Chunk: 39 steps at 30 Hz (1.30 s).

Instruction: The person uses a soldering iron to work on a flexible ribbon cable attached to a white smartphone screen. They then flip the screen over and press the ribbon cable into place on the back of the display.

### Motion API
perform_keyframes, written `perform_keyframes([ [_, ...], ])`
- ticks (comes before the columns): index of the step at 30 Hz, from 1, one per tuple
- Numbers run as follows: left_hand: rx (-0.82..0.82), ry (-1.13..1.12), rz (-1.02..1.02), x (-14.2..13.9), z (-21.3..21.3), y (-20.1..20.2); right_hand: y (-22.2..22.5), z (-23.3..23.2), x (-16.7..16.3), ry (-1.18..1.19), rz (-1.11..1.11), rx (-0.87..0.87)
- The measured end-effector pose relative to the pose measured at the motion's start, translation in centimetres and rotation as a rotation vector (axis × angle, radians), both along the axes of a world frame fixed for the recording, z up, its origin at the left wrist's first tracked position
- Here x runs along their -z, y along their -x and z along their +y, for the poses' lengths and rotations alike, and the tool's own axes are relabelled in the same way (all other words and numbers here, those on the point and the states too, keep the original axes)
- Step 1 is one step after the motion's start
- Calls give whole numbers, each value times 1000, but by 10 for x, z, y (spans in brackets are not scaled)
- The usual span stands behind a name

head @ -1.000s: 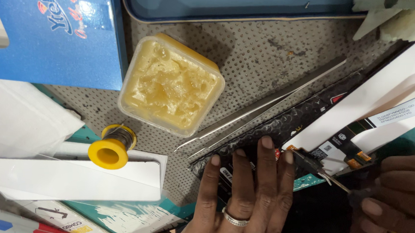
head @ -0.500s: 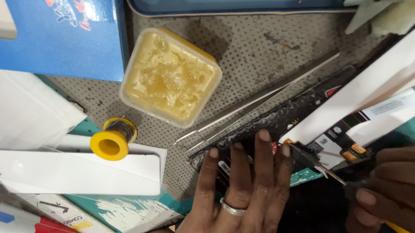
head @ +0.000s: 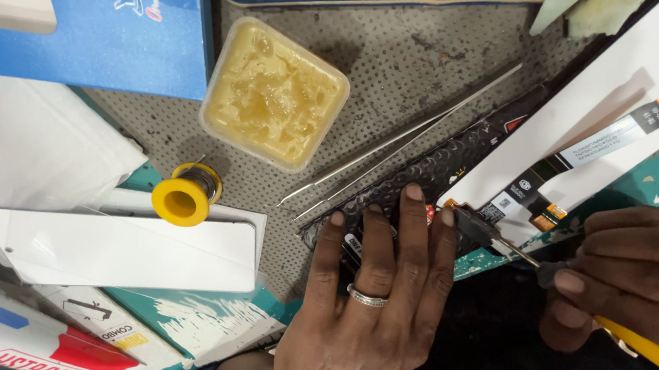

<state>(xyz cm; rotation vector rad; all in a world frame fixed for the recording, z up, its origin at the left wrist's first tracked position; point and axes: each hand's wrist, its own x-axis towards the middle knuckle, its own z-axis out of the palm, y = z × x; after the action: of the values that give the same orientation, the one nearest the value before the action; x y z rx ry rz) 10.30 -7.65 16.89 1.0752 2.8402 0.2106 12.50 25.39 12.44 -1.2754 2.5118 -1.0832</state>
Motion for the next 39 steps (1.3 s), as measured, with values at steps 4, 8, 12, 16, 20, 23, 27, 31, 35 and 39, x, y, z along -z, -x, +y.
perform_keyframes([
  [4, 4, -4, 19, 1, -2, 0, -4, 6, 2, -12, -45, -26],
  [8, 9, -18, 24, 2, -5, 1, -3, 4, 0, -27, -51, -30],
  [12, 15, -23, 36, 2, -7, 3, -2, 0, 1, -20, -34, -21],
  [16, 28, -21, 55, 4, -7, 7, -7, 0, 5, -7, -35, 37],
  [20, 35, -8, 66, 4, -7, 9, -7, 10, 6, -50, -62, -20],
  [23, 31, -17, 60, 4, -6, 9, -5, 17, 11, -24, -88, -65],
  [27, 19, -40, 26, 6, -5, 9, -1, 27, 16, -175, -159, -287],
  [31, 17, -39, 36, 6, -5, 8, -5, 30, 14, -111, -80, -171],
  [35, 20, -29, 30, 6, -5, 8, -4, 25, 13, -106, -91, -168],
  [39, 22, -22, 29, 5, -5, 9, 1, 19, 13, 2, -26, -98],
])
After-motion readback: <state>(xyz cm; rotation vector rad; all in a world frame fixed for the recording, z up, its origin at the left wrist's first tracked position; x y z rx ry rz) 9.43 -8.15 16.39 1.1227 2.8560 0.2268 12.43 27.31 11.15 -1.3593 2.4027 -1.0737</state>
